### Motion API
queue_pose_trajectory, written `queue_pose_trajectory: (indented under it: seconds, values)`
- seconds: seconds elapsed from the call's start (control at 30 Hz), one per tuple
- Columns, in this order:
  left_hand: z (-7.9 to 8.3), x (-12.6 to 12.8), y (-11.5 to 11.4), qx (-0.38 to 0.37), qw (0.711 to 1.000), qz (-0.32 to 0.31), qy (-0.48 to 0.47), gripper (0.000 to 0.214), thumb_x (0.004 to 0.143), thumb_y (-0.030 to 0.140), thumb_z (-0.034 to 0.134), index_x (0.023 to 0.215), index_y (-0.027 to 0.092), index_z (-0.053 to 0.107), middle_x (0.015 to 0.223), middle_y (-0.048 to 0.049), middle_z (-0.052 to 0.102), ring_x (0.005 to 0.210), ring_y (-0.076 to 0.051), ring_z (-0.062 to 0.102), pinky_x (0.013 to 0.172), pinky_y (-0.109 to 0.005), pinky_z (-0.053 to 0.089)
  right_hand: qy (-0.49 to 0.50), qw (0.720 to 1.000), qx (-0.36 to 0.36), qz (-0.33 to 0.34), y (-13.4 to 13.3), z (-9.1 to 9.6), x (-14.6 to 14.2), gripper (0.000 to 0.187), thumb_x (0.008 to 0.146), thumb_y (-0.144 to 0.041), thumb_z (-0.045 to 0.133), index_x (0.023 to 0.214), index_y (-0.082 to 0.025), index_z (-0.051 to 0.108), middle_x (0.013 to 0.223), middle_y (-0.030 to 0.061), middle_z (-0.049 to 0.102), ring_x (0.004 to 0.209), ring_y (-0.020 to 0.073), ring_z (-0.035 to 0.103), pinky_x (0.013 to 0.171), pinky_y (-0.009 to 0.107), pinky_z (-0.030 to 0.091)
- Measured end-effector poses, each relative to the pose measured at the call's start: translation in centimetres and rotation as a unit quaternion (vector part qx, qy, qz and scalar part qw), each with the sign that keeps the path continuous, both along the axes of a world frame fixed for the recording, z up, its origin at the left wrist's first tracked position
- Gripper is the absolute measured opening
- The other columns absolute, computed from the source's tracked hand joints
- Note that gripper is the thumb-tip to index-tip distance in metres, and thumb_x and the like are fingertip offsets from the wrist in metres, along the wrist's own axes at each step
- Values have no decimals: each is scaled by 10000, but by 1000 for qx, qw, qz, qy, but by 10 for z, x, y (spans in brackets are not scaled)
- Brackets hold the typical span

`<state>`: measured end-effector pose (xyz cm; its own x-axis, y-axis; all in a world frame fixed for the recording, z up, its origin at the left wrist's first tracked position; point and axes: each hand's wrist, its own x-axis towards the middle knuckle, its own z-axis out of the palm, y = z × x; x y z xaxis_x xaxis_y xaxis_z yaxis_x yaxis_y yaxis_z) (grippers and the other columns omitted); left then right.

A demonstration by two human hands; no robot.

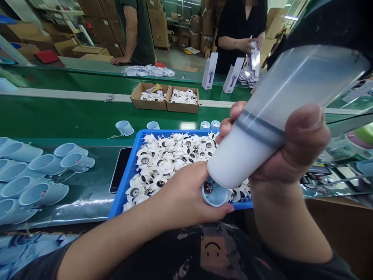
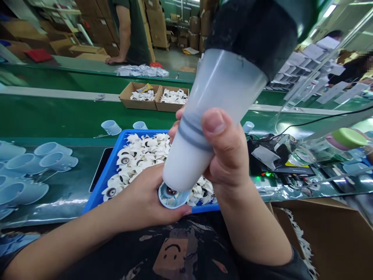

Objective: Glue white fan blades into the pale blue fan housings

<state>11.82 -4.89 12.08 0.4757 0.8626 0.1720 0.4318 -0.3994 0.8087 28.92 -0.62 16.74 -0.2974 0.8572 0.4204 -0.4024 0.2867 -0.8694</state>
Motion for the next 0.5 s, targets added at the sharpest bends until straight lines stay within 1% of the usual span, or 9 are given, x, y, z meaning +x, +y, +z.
queue_pose_trajectory:
  seconds: [0.07,0.17,0.2,0.27,0.33,0.37,0.4,0.47,0.5]
  values:
    - [3,0,0,1,1000,-6,-4,350,688,376,813,960,243,637,889,17,675,772,-193,639,675,-322,523,-8,1000,-11,-4,-1,1,-1,400,845,-601,760,953,-231,651,849,44,642,776,237,648,690,345,606]
    - [7,0,0,-9,1000,-21,4,379,694,397,818,992,250,637,900,16,690,781,-202,659,670,-320,540,-1,999,-21,-49,-5,7,-7,344,926,-575,667,967,-235,632,910,47,633,818,227,651,728,345,607]
    - [7,-2,1,-14,999,-29,18,439,689,425,827,1052,265,641,941,10,705,814,-218,675,687,-332,555,-3,998,-17,-63,-6,9,-6,321,932,-565,658,985,-249,632,945,41,626,834,225,649,738,351,606]
    - [5,-9,3,-23,996,-38,73,643,672,499,841,1240,300,615,1119,-21,724,972,-280,696,788,-395,585,-13,994,1,-104,-4,13,5,322,891,-576,703,1017,-286,643,1010,31,605,863,227,638,767,376,601]
    - [-3,-24,7,-29,989,-20,144,803,675,577,820,1382,302,557,1319,-70,670,1154,-353,654,903,-482,574,-23,982,26,-183,0,10,33,368,818,-598,774,1020,-308,674,1024,35,586,857,232,628,774,399,586]
    - [-8,-34,9,-31,985,0,170,823,690,613,796,1405,290,548,1377,-92,636,1211,-379,626,928,-511,565,-21,971,38,-236,3,4,52,378,803,-610,782,1008,-304,693,1019,45,585,851,235,629,771,403,572]
    - [-15,-46,12,-31,982,26,186,812,710,644,767,1403,279,555,1399,-107,620,1235,-392,611,929,-524,565,-36,958,48,-282,6,-4,74,373,792,-612,785,973,-295,711,992,53,586,805,238,629,715,406,556]
    - [-29,-71,15,-23,979,82,187,753,738,684,723,1358,279,586,1370,-118,638,1212,-390,628,894,-511,581,-77,933,-12,-352,8,-26,117,402,855,-661,666,889,-265,727,975,86,607,832,307,641,724,466,539]
    - [-37,-83,16,-15,978,106,177,724,743,692,716,1329,284,599,1339,-115,656,1183,-381,645,874,-493,588,-109,924,-51,-364,7,-38,135,427,853,-682,654,873,-261,728,957,106,609,846,332,640,719,485,541]
